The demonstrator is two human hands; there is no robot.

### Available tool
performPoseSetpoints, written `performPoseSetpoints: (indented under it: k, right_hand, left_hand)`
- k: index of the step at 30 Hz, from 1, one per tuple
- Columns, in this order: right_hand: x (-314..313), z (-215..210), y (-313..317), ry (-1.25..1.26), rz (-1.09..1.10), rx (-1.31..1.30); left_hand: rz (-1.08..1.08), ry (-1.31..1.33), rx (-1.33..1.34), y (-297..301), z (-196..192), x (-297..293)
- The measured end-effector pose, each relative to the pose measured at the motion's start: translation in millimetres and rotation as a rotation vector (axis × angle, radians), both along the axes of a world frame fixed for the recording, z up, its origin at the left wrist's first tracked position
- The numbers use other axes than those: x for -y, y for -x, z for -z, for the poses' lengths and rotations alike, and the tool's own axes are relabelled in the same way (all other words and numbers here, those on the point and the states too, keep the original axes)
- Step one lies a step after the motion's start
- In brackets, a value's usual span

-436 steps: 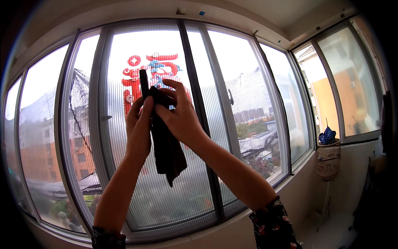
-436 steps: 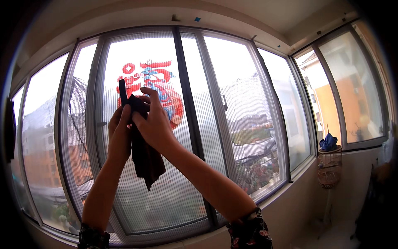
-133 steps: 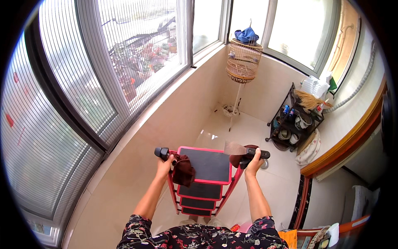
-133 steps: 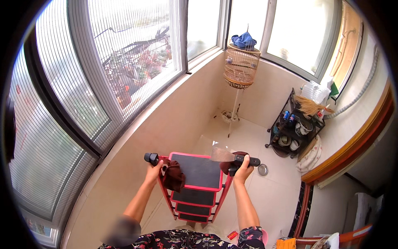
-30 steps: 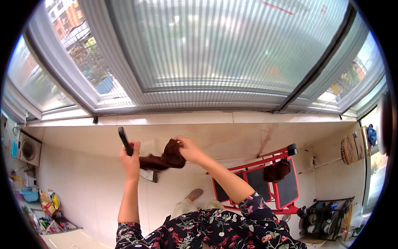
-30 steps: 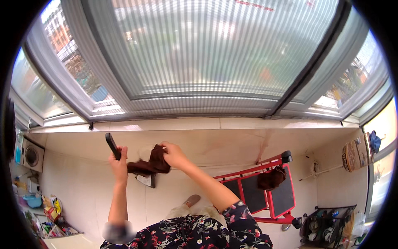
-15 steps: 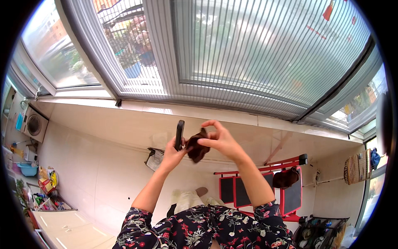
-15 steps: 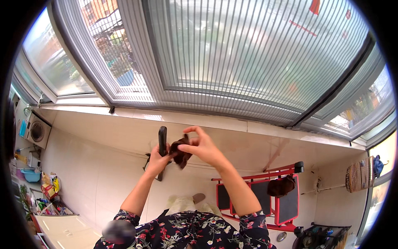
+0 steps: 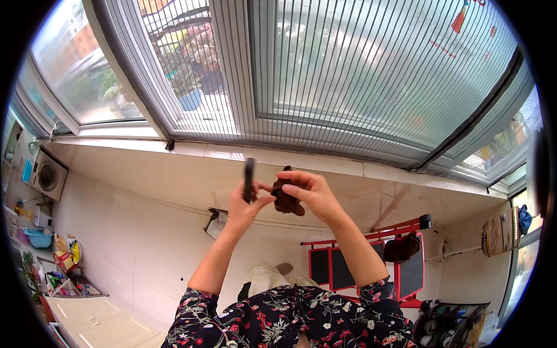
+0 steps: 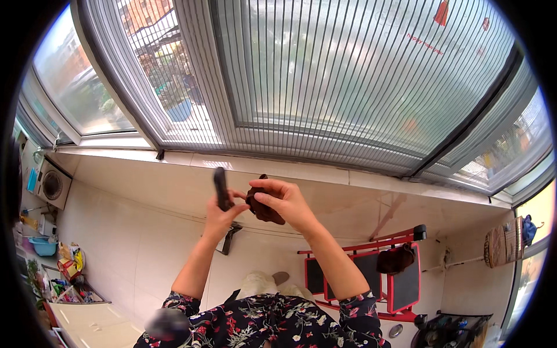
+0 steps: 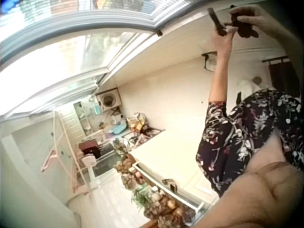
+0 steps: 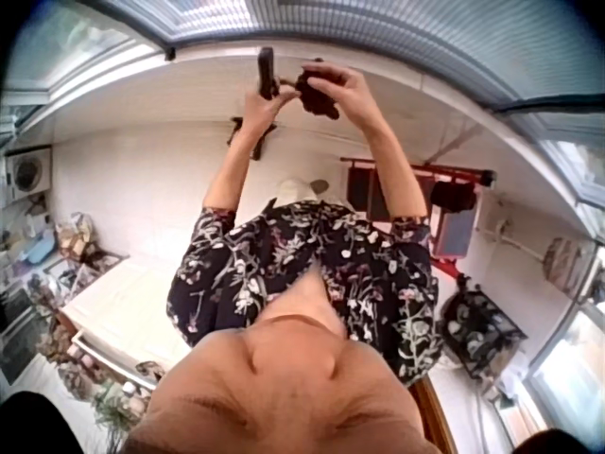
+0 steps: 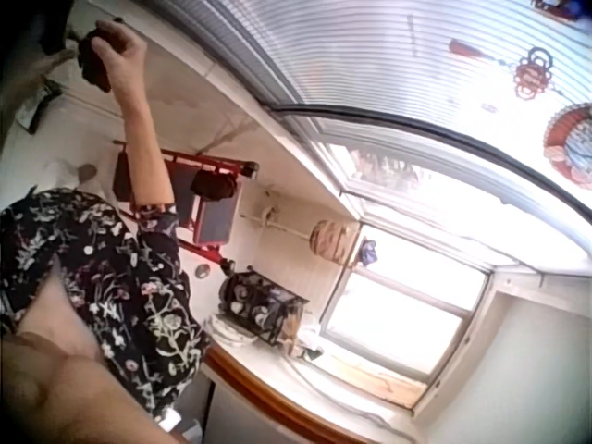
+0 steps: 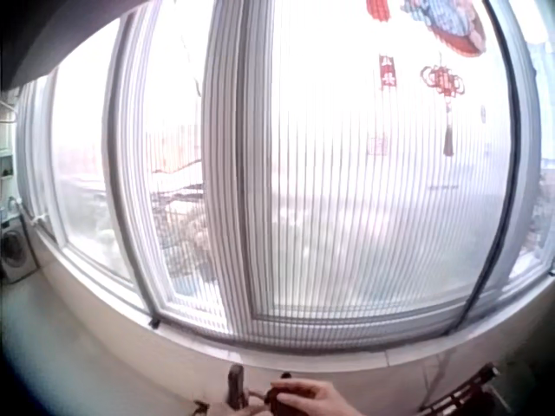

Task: The person cleans the window frame and glass using a dark cloth. They wipe the lower frame, move a red step ladder to access different sections, and clean the window screen. The person also picks up small debris from the floor during the process.

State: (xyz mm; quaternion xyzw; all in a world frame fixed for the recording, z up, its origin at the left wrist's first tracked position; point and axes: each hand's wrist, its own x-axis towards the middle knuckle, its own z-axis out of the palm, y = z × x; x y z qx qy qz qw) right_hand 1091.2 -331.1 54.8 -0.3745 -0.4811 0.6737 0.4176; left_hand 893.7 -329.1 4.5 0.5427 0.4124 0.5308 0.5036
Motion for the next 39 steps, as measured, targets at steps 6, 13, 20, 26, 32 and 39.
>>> performPoseSetpoints:
  k: [6, 13, 20, 26, 32, 39]
  right_hand:
    - [9, 4, -28, -0.170, 0.059, 0.146]
    - [30, 9, -39, -0.569, 0.023, 0.837]
    - [41, 6, -78, -0.345, -0.089, 0.994]
    - [17, -22, -107, -0.309, 0.249, 0.913]
    - [-1, -12, -70, -1.034, 0.772, 0.968]
    - [-23, 79, -88, -1.020, 0.522, 1.324]
  left_hand:
    - [-0.030, -0.078, 0.075, 6, -5, -15]
    - [-0.175, -0.503, -0.524, -7, -24, -12]
    - [-0.301, -0.484, -0.537, 3, -22, -19]
    - [-0.331, -0.561, -0.650, -6, -36, -33]
    - [-0.551, -1.025, -0.527, -28, -61, -59]
    - [-0.048, -0.677, -0.928, -38, 15, -57]
